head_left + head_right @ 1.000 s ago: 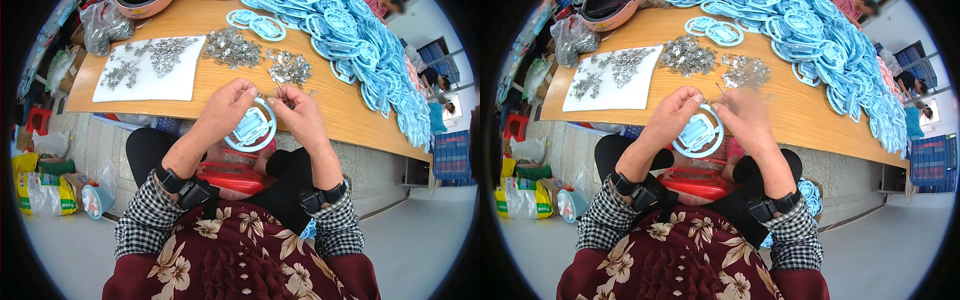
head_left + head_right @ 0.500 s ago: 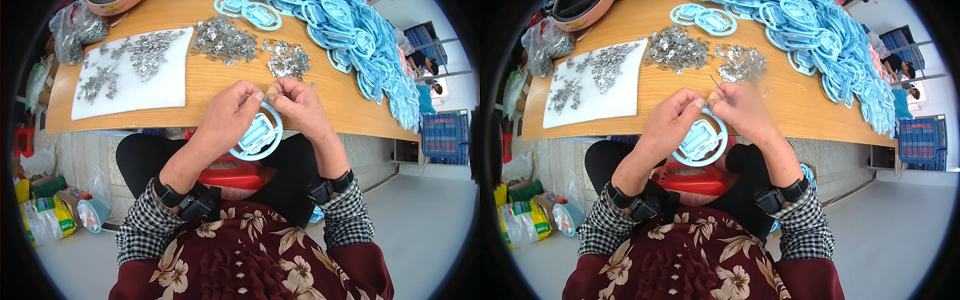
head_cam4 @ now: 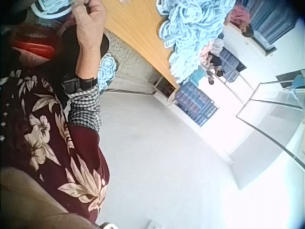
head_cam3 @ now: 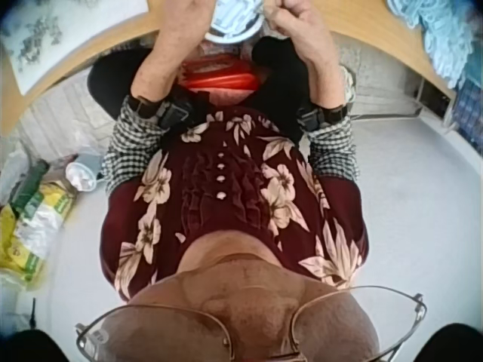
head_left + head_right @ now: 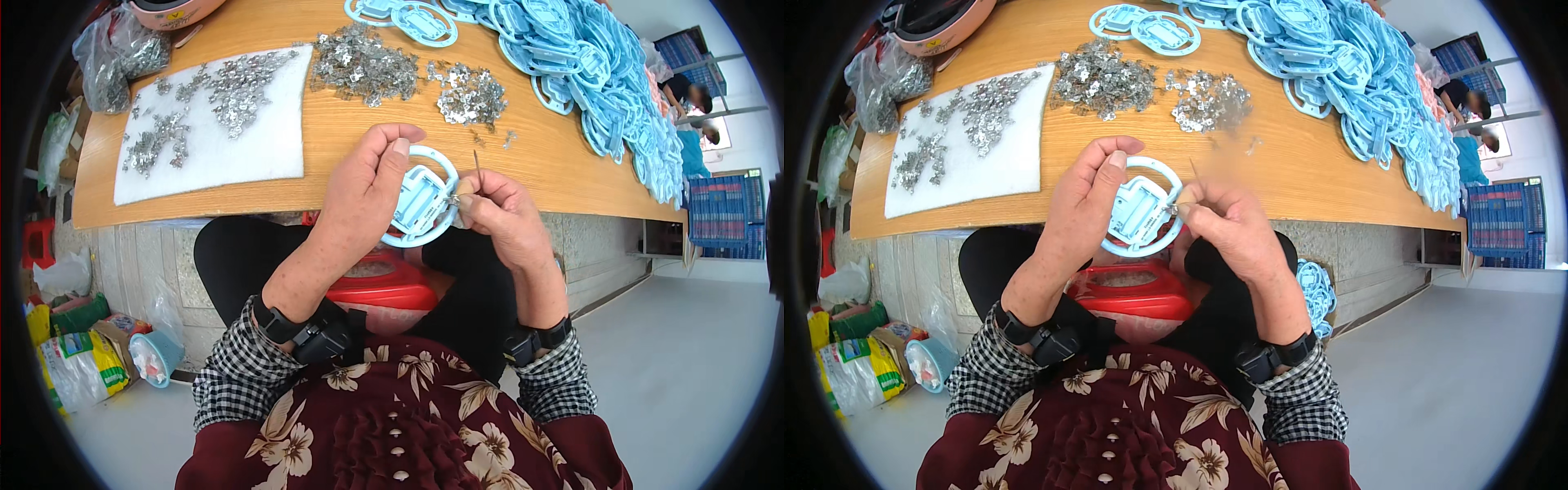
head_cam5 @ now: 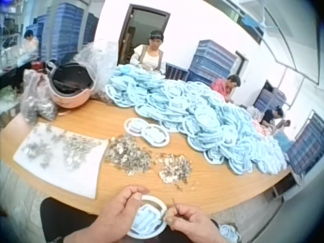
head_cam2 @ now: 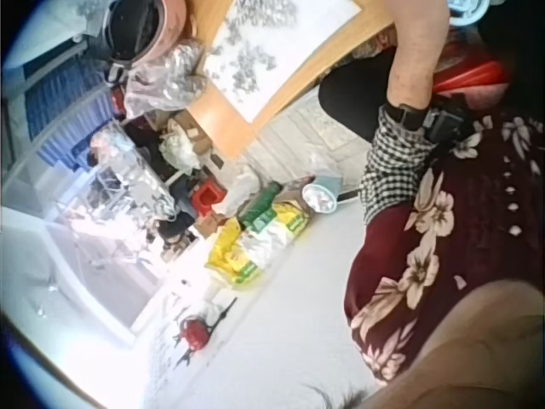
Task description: Manually assemble small metal components onto a blue circular plastic base.
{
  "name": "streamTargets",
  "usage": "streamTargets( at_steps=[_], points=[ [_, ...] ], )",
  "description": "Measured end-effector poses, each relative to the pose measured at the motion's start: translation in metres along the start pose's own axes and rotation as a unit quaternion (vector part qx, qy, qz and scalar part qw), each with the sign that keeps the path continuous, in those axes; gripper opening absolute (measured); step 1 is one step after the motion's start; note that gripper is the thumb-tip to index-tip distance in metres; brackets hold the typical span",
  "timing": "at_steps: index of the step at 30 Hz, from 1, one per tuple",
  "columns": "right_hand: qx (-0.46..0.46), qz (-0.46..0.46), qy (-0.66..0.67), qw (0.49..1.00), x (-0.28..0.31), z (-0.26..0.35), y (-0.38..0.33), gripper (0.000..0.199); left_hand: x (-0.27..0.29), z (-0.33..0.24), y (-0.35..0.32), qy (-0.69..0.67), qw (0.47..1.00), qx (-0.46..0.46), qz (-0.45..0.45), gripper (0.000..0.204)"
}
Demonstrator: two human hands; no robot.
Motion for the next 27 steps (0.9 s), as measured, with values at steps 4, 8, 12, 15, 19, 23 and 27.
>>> streamTargets(
  at_steps=[4,8,12,15,19,23,27],
  points=[
    [0.006,-0.003,0.027,1.0,-0.001,-0.004,-0.002,0.014,-0.003,-0.019,-0.018,-0.071,0.997,0.033,0.022,0.031],
    [0.033,0.007,0.017,0.999,0.002,-0.007,-0.003,0.017,-0.009,-0.029,-0.041,-0.053,0.995,0.064,0.061,0.043],
    [0.089,-0.016,-0.056,0.994,-0.001,-0.008,-0.012,0.022,-0.016,-0.027,-0.054,-0.068,0.986,0.144,0.057,0.05],
    [0.192,-0.066,-0.223,0.953,0.002,-0.005,-0.018,0.025,-0.018,-0.024,-0.057,-0.035,0.988,0.14,0.058,0.051],
    [0.254,-0.103,-0.387,0.88,-0.006,0.009,-0.028,0.025,-0.021,-0.028,-0.059,-0.009,0.989,0.135,0.06,0.051],
    [0.272,-0.116,-0.425,0.855,-0.011,0.012,-0.032,0.022,-0.022,-0.028,-0.064,0.014,0.988,0.141,0.06,0.05],
    [0.267,-0.118,-0.463,0.837,-0.018,0.013,-0.038,0.018,-0.017,-0.022,-0.068,0.095,0.988,0.108,0.057,0.051]
  ],
)
Point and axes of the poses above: each hand's wrist, its own y-axis towards the middle knuckle, its own x-axis out of the back of the hand, z = x × y, the point moved 2 cm from there along y, towards the middle knuckle, and after that the axes turned 6 degrees about -y, right-handed, at the moved point
